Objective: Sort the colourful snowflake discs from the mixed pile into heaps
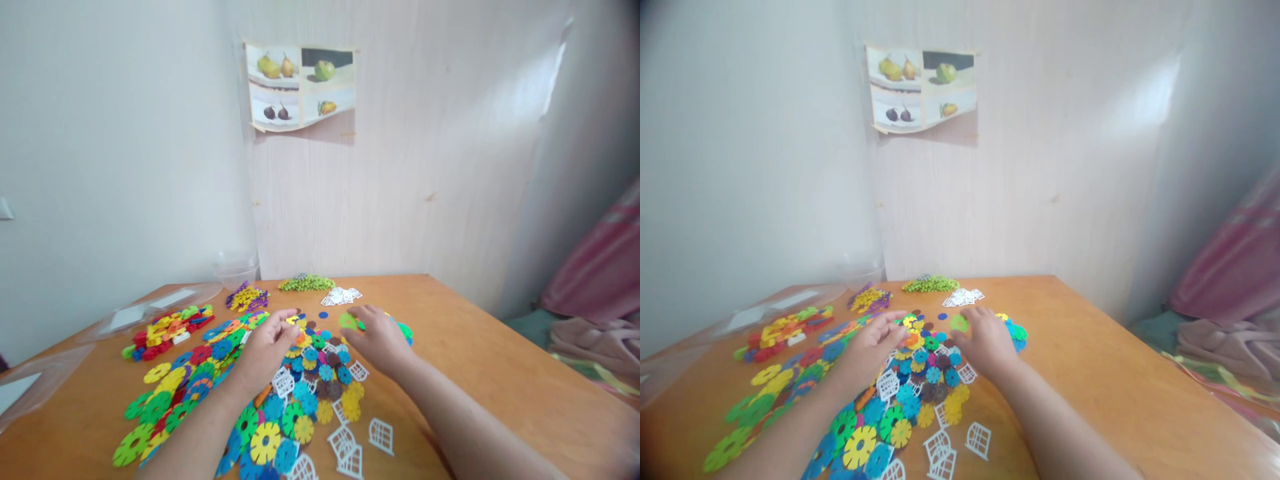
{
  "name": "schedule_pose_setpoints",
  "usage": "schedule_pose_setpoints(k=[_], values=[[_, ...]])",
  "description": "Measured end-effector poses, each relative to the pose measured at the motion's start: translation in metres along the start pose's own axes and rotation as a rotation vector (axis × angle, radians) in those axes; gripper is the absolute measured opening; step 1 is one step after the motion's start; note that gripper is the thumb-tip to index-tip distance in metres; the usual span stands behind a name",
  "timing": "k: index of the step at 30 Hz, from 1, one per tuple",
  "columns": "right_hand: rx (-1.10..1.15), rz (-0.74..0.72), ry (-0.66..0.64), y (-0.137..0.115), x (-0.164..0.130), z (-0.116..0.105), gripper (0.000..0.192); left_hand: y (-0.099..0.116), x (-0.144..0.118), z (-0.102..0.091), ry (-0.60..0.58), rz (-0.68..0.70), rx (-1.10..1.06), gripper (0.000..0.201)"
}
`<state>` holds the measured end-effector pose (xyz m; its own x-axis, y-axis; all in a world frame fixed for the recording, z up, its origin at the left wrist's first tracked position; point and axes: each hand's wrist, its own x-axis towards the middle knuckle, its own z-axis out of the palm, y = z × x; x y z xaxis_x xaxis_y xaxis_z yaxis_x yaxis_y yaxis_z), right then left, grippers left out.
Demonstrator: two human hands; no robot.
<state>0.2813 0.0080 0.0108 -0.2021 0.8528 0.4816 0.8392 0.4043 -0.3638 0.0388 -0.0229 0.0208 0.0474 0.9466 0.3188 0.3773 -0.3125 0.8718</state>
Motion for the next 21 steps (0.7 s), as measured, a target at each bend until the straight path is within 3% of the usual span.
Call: schedule_pose_setpoints(k=[5, 9, 13, 16, 21], values=[[-0.218, 0.341, -0.084, 0.050, 0.015, -0.006, 0.041, -0.013, 0.011, -0.021, 0.172, -0.017, 0.073, 0.045], [-0.274, 0.443, -0.149, 0.066, 0.016, -0.009, 0.037, -0.022, 0.016, -0.029, 0.219, -0.008, 0.158, 0.041], [-0.281, 0.433, -0.081, 0.066, 0.015, -0.011, 0.045, -0.027, 0.017, -0.029, 0.196, 0.018, 0.273, 0.036], [-0.261, 0.401, -0.059, 0.059, 0.014, -0.008, 0.052, -0.030, 0.016, -0.025, 0.127, 0.123, 0.429, 0.035], [-0.163, 0.219, -0.071, 0.036, 0.010, 0.001, 0.046, -0.030, 0.011, -0.015, -0.052, 0.288, 0.712, 0.038]])
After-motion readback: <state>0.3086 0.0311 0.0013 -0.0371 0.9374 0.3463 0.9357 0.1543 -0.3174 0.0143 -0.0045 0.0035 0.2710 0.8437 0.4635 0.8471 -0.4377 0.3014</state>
